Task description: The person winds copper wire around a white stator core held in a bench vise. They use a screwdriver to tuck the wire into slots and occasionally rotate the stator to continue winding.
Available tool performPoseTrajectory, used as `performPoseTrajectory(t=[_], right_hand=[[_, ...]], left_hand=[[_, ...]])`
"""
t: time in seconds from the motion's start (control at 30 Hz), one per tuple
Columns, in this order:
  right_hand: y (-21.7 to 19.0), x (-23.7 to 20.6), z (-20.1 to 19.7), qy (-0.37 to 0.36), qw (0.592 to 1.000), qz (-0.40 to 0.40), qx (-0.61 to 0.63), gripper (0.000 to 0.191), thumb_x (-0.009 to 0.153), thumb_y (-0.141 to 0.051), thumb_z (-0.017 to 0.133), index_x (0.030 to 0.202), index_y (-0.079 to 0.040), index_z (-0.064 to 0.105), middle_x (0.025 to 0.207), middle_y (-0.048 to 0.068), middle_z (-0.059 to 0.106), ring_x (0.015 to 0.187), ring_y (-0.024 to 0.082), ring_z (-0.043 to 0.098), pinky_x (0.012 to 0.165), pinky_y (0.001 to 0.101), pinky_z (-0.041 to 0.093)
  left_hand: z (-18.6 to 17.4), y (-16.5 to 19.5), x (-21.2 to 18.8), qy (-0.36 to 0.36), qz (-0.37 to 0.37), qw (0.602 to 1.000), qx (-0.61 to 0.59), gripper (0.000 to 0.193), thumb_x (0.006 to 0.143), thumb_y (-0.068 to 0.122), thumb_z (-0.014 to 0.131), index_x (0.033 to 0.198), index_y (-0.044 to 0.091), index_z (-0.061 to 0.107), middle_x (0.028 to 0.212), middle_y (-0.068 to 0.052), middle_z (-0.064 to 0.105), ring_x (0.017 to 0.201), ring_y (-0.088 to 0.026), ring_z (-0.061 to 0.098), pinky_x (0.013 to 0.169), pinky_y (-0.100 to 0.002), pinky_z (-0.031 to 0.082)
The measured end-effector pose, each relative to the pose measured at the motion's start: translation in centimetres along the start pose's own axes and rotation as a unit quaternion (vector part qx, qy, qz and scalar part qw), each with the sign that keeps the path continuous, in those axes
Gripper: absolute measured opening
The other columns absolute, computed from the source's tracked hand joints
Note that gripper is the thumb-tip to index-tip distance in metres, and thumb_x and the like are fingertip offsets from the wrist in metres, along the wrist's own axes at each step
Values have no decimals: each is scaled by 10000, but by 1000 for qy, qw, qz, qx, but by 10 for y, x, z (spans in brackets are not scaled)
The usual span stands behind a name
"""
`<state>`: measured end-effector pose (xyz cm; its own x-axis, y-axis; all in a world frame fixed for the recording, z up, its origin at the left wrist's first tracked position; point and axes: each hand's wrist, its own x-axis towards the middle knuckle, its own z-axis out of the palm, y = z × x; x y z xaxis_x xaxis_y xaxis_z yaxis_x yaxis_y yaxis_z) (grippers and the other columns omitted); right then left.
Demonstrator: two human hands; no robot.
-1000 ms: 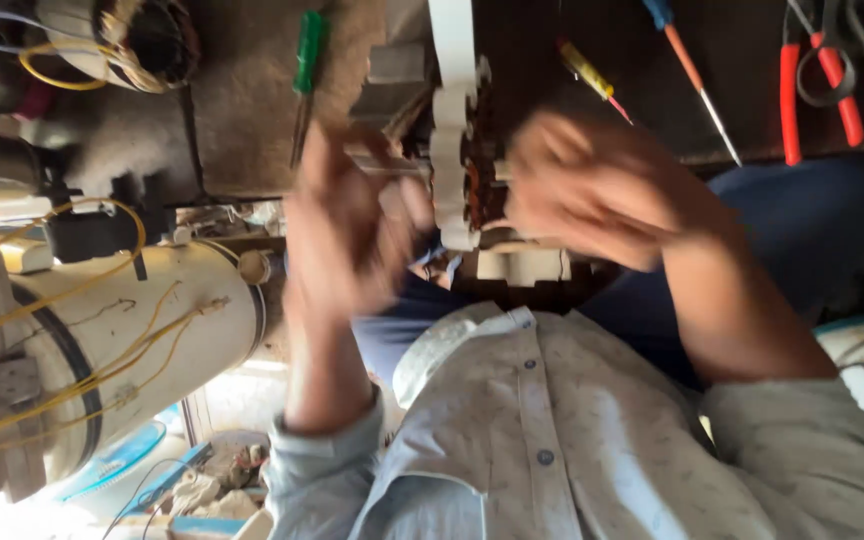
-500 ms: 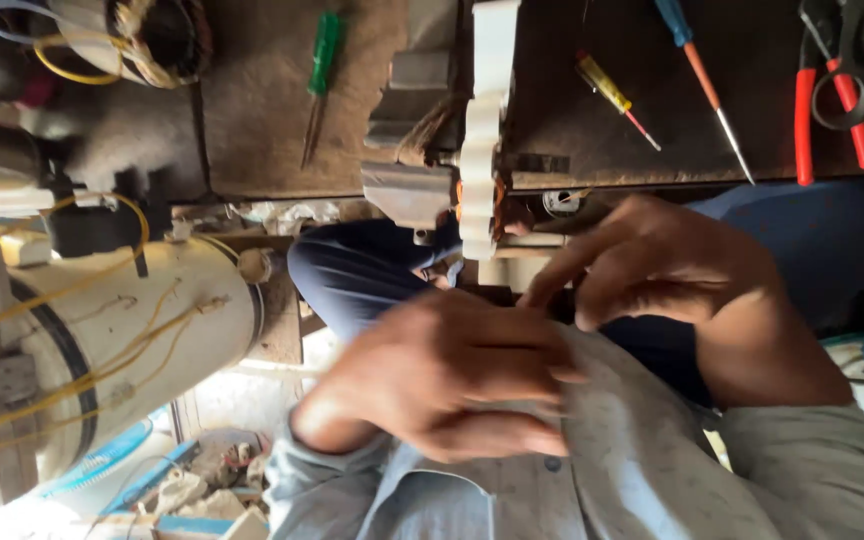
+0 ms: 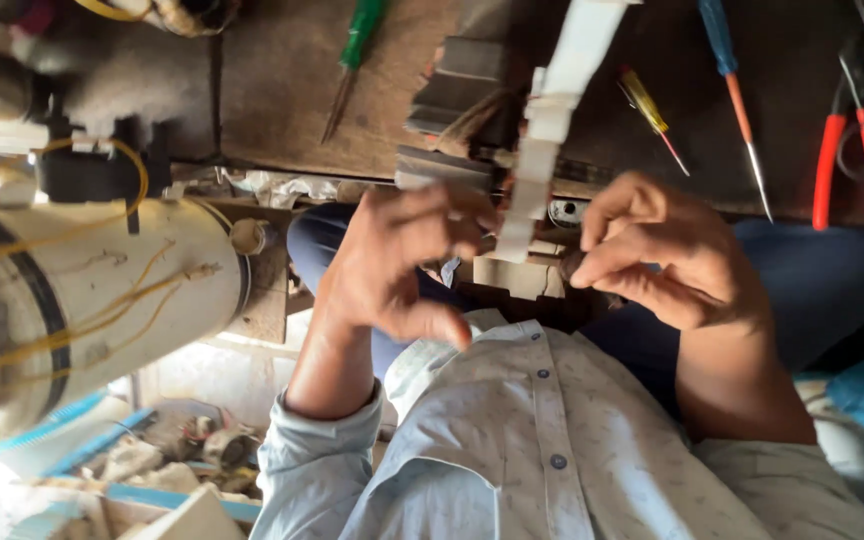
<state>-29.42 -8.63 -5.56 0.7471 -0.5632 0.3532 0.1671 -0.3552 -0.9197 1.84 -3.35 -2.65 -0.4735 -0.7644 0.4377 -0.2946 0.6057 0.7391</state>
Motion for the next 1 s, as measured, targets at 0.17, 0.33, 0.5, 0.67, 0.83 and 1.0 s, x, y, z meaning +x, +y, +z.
performPoseTrajectory(t=[0.17,0.33,0.5,0.67,0.83,1.0], right_hand=[[13,1,-1,40,994,16,-96,85,909,-29,717,990,-33,743,1036,105,639,789,110,591,635,185,432],[17,9,-4,35,992,53,-108,98,940,-21,697,1025,-34,742,1075,133,639,861,138,587,720,220,451],[-2,9,0,33,994,-15,-104,91,887,-98,704,945,-44,748,1034,152,647,774,116,592,656,173,456],[-17,8,-2,77,990,4,-120,126,926,-142,712,912,-17,724,1077,162,632,658,94,572,597,135,449],[-4,7,-4,83,985,53,-138,212,906,-186,710,920,25,728,998,117,629,718,140,554,622,176,439],[-5,0,10,106,984,71,-123,164,981,-155,705,975,9,694,1101,110,594,794,171,613,716,225,519]], left_hand=[[2,-17,-17,61,-14,998,4,587,908,639,777,1113,103,654,1191,-68,654,1013,-273,721,818,-337,599],[6,-25,-20,87,-10,994,-70,569,878,647,776,1066,122,666,1202,-54,609,886,-231,713,732,-313,582],[7,-29,-24,101,68,985,-125,579,932,664,786,1094,124,653,1194,-16,570,991,-238,699,812,-319,591],[6,-34,-25,121,57,991,-13,622,895,717,765,1139,152,673,1189,-45,566,878,-250,679,697,-363,543],[9,-47,-18,137,19,987,81,601,963,692,686,1214,146,691,1199,-79,558,780,-267,644,634,-383,516],[19,-57,-16,183,15,980,69,286,1090,423,665,1223,171,687,1189,-24,575,801,-229,672,658,-347,539]])
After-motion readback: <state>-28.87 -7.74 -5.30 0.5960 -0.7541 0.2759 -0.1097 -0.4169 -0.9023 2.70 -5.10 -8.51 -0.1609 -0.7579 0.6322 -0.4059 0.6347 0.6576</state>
